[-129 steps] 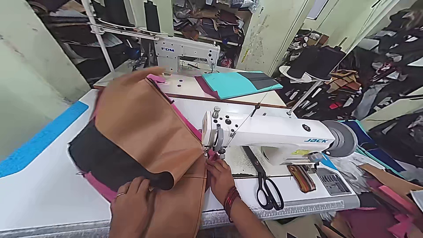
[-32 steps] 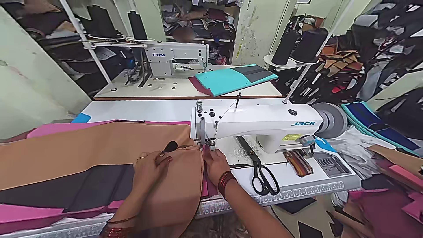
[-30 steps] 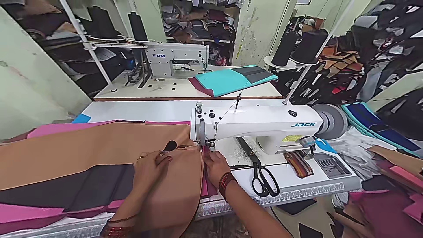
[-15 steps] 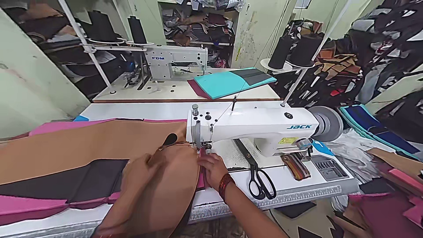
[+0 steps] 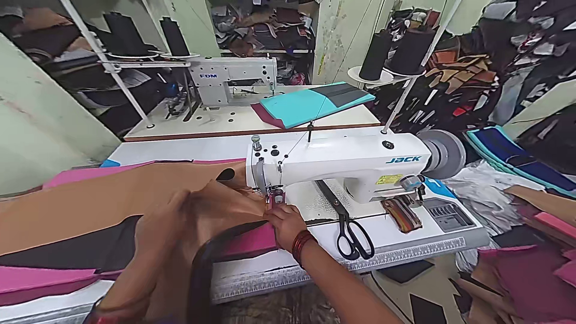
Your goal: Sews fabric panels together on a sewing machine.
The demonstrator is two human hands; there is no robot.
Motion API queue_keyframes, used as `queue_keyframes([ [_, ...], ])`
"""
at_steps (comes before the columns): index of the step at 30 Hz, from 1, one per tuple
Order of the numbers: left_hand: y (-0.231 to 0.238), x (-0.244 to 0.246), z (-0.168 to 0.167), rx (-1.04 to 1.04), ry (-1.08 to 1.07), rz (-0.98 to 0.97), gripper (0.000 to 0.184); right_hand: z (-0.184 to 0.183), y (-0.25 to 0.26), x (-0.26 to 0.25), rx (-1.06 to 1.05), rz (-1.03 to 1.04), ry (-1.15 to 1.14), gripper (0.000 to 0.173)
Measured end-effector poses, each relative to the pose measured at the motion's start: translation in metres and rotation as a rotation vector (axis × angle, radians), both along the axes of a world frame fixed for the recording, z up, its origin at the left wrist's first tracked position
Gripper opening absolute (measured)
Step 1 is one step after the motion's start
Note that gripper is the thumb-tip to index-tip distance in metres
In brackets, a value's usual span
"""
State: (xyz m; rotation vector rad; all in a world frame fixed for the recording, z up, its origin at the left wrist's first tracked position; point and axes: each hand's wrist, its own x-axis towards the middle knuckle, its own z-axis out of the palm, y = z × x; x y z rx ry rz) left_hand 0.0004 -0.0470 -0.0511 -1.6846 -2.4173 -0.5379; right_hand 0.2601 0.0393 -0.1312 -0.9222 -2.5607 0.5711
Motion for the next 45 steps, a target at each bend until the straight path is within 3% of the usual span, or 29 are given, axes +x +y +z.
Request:
queue_keyframes([
  [3, 0.028, -0.025, -0.003, -0.150, -0.048, -0.068, 0.024, 0.000, 0.002, -0.001, -0.006, 0.010, -0.016, 0.042],
  [9, 0.020, -0.060, -0.039, -0.271, -0.123, -0.140, 0.031, -0.002, -0.001, 0.000, -0.012, 0.034, -0.019, 0.043],
  [13, 0.015, -0.082, -0.071, -0.080, -0.292, -0.271, 0.035, -0.005, -0.005, 0.003, 0.022, 0.039, 0.043, 0.043],
  [17, 0.015, -0.088, -0.081, 0.013, -0.334, -0.295, 0.044, -0.006, -0.006, 0.000, 0.045, 0.008, 0.020, 0.044],
  [22, 0.009, -0.081, -0.083, 0.011, -0.356, -0.237, 0.049, -0.008, -0.002, -0.004, 0.061, -0.056, 0.014, 0.046],
  [29, -0.017, -0.048, -0.082, 0.033, -0.338, -0.102, 0.050, 0.006, 0.013, -0.003, -0.209, -0.151, 0.004, 0.050],
  [36, -0.026, -0.026, -0.083, 0.034, -0.326, 0.019, 0.044, 0.010, 0.027, -0.006, -0.271, -0.143, -0.066, 0.049],
  [41, -0.038, -0.024, -0.057, -0.196, -0.473, 0.028, 0.050, 0.005, 0.019, 0.000, -0.183, -0.114, 0.028, 0.054],
  [44, -0.052, -0.011, -0.052, -0.091, -0.376, -0.059, 0.021, -0.003, 0.008, 0.001, -0.034, -0.058, 0.093, 0.052],
  [45, -0.051, -0.006, -0.046, -0.021, -0.296, -0.064, 0.020, -0.002, 0.006, -0.002, -0.002, -0.063, 0.095, 0.050],
])
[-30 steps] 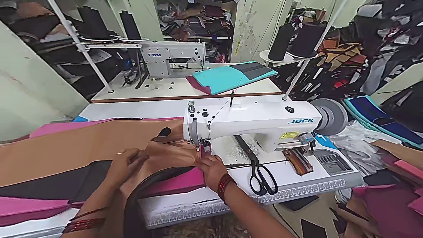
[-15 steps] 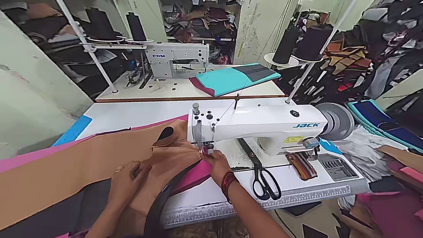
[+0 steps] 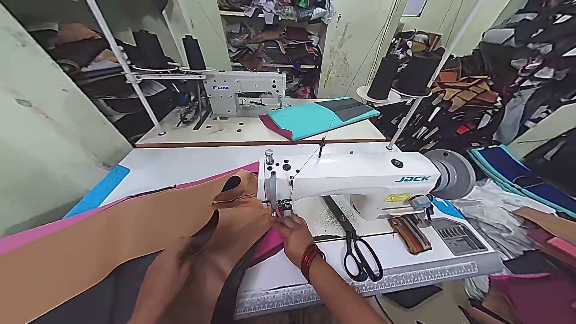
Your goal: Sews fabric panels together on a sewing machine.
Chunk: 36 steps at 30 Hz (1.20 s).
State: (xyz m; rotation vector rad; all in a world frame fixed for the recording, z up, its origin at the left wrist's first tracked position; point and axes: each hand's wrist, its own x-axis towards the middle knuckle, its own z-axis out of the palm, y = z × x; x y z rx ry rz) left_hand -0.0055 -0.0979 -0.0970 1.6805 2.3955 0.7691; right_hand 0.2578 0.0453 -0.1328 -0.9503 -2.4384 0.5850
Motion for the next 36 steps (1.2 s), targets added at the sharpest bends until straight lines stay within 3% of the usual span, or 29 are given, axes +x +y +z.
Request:
queue_keyframes([
  [4, 0.042, -0.004, 0.042, 0.034, 0.222, 0.018, 0.025, 0.031, -0.008, -0.019, -0.133, -0.067, -0.259, 0.045],
  [7, 0.086, -0.025, 0.061, -0.176, 0.166, -0.056, 0.027, 0.036, -0.008, -0.030, -0.181, -0.114, -0.313, 0.044],
  [9, 0.092, -0.044, 0.049, -0.335, 0.100, -0.162, 0.034, 0.028, -0.012, -0.030, -0.162, -0.139, -0.268, 0.042],
  [11, 0.083, -0.068, 0.010, -0.304, 0.086, -0.234, 0.033, 0.014, -0.017, -0.027, -0.089, -0.146, -0.188, 0.041],
  [12, 0.075, -0.078, -0.011, -0.192, 0.083, -0.257, 0.027, 0.006, -0.019, -0.026, -0.037, -0.147, -0.131, 0.040],
  [15, 0.054, -0.080, -0.034, 0.054, 0.045, -0.281, 0.022, -0.009, -0.024, -0.025, 0.118, -0.155, -0.006, 0.039],
  [21, 0.035, -0.062, -0.038, 0.097, -0.007, -0.186, 0.030, -0.018, -0.025, -0.021, 0.293, -0.181, -0.042, 0.039],
  [26, 0.022, -0.044, -0.039, 0.102, 0.007, -0.100, 0.029, -0.006, -0.021, -0.022, 0.172, -0.185, -0.157, 0.038],
  [30, 0.008, -0.017, -0.036, 0.086, 0.025, -0.002, 0.034, -0.010, -0.016, -0.022, 0.226, -0.221, -0.135, 0.035],
  [36, -0.012, 0.034, -0.032, 0.072, 0.048, 0.142, 0.040, -0.009, 0.000, -0.023, 0.126, -0.219, -0.109, 0.034],
])
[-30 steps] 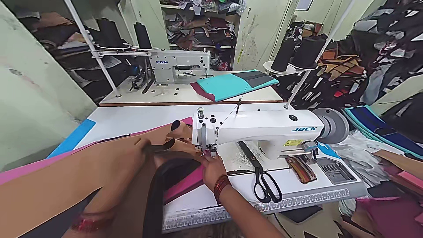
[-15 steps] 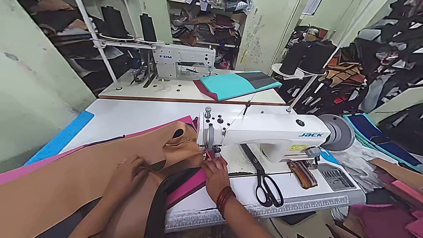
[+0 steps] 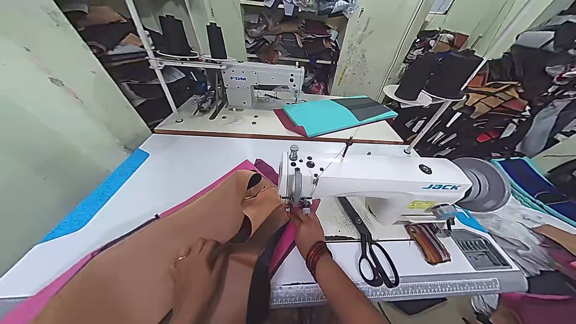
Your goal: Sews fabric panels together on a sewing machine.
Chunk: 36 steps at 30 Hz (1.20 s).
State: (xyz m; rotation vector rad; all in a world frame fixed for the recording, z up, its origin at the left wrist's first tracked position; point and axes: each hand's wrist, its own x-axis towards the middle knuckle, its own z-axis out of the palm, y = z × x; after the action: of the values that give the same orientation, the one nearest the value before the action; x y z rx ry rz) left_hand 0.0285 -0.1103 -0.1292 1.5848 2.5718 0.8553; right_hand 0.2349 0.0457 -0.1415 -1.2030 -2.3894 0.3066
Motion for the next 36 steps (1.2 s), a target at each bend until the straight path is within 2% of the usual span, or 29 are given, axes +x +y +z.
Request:
queue_keyframes([
  [7, 0.000, 0.024, -0.003, 0.042, 0.005, 0.096, 0.041, 0.012, 0.009, -0.003, -0.174, -0.019, -0.018, 0.038],
  [10, -0.005, 0.018, 0.002, 0.007, -0.073, 0.033, 0.053, 0.011, 0.008, 0.002, -0.209, -0.019, 0.030, 0.040],
  [12, -0.016, 0.008, 0.011, -0.082, -0.134, -0.065, 0.063, 0.010, -0.005, 0.013, -0.238, -0.019, 0.183, 0.040],
  [13, -0.022, 0.003, 0.018, -0.139, -0.158, -0.129, 0.061, 0.008, -0.017, 0.019, -0.241, -0.023, 0.312, 0.035],
  [15, -0.032, -0.002, 0.028, -0.207, -0.222, -0.256, 0.042, -0.002, -0.058, 0.029, -0.256, -0.047, 0.522, 0.028],
  [17, -0.035, 0.002, 0.037, -0.097, -0.464, -0.293, 0.022, -0.003, -0.106, 0.033, -0.397, -0.036, 0.600, 0.036],
  [18, -0.032, 0.011, 0.043, -0.005, -0.641, -0.250, 0.016, 0.004, -0.127, 0.034, -0.516, -0.018, 0.588, 0.041],
  [21, -0.010, 0.039, 0.073, 0.229, -1.211, -0.087, 0.020, 0.018, -0.163, 0.027, -0.851, 0.058, 0.464, 0.049],
  [24, 0.012, 0.051, 0.098, 0.411, -1.649, -0.079, 0.030, 0.038, -0.158, 0.016, -0.861, 0.095, 0.221, 0.061],
  [26, 0.011, 0.056, 0.107, 0.466, -1.806, -0.093, 0.031, 0.051, -0.147, 0.007, -0.851, 0.126, 0.042, 0.071],
  [28, 0.007, 0.061, 0.110, 0.458, -1.765, -0.041, 0.029, 0.051, -0.142, 0.000, -0.849, 0.197, 0.050, 0.068],
  [30, -0.004, 0.063, 0.104, 0.431, -1.555, -0.016, 0.028, 0.039, -0.146, -0.003, -0.858, 0.228, 0.238, 0.054],
  [31, -0.015, 0.060, 0.095, 0.392, -1.429, -0.069, 0.031, 0.029, -0.149, -0.003, -0.842, 0.228, 0.330, 0.047],
  [34, -0.065, 0.045, 0.052, 0.213, -1.051, -0.392, 0.075, 0.025, -0.156, 0.013, -0.762, 0.264, 0.424, 0.041],
  [35, -0.077, 0.043, 0.044, 0.135, -0.962, -0.471, 0.086, 0.029, -0.156, 0.020, -0.726, 0.280, 0.417, 0.042],
  [36, -0.088, 0.044, 0.035, 0.079, -0.897, -0.542, 0.088, 0.035, -0.155, 0.029, -0.699, 0.303, 0.393, 0.044],
])
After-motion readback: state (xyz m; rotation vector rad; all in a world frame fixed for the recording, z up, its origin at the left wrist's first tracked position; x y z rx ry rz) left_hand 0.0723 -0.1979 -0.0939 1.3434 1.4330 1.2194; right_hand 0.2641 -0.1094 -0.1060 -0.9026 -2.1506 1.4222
